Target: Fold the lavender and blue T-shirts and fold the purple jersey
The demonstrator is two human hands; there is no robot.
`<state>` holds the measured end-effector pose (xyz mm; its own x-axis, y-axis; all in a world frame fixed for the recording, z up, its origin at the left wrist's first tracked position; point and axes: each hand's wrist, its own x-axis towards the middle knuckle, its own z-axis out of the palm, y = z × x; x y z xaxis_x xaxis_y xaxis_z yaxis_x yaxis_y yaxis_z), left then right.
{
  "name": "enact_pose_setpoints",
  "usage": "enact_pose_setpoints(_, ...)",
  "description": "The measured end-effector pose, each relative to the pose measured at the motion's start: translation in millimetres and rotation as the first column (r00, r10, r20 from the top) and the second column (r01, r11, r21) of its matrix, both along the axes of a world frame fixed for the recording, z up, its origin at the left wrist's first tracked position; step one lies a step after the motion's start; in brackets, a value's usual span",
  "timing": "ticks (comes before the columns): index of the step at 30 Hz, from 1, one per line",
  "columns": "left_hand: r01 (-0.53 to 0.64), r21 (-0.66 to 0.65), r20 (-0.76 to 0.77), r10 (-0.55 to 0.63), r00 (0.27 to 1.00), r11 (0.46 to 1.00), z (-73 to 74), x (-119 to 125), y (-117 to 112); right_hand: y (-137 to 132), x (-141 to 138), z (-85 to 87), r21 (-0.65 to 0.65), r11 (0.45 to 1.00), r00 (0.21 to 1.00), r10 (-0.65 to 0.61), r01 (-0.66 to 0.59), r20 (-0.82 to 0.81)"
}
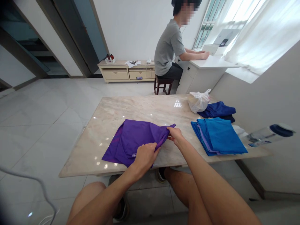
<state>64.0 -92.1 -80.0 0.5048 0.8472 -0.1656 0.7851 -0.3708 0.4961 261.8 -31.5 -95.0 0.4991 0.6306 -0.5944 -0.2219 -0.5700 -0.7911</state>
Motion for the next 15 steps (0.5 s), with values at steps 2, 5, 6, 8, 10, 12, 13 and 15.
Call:
enact_pose_setpoints(2, 0.021, -0.022, 0.043, -0.02, 0.999, 1.0, -0.6, 4, -4, -1, 5, -1.0, -0.021, 1.0, 1.0, -0.018, 0.019, 0.017)
enact_pose_setpoints(5, -0.001, -0.06, 0.147, 0.01, 0.989, 0.998, -4.1, 6, -5, -1, 6, 0.9, -0.043, 0.998, 0.996, -0.039, 0.042, 0.079)
enact_pose_setpoints(6, -0.019, -0.078, 0.184, 0.033, 0.982, 0.997, -5.6, 5, -4, 1, 4, 2.6, -0.039, 0.998, 0.993, -0.047, 0.052, 0.112)
enact_pose_setpoints(8, -0.054, -0.116, 0.267, 0.083, 0.96, 0.992, -8.6, -1, -1, 5, 0, 7.7, 0.004, 0.999, 0.984, -0.051, 0.051, 0.17)
enact_pose_setpoints(10, -0.07, -0.157, 0.377, 0.125, 0.918, 0.985, -11.5, -12, 4, 10, -7, 14.0, 0.08, 0.997, 0.979, -0.038, 0.023, 0.198)
enact_pose_setpoints(12, -0.071, -0.192, 0.489, 0.158, 0.858, 0.979, -14.9, -27, 10, 17, -16, 20.4, 0.153, 0.988, 0.981, -0.019, -0.011, 0.192)
enact_pose_setpoints(13, -0.07, -0.208, 0.535, 0.173, 0.827, 0.976, -17.0, -36, 14, 20, -22, 23.4, 0.178, 0.984, 0.983, -0.01, -0.023, 0.185)
enact_pose_setpoints(15, -0.073, -0.234, 0.597, 0.202, 0.776, 0.97, -21.9, -55, 20, 28, -37, 28.5, 0.209, 0.977, 0.987, 0.012, -0.046, 0.161)
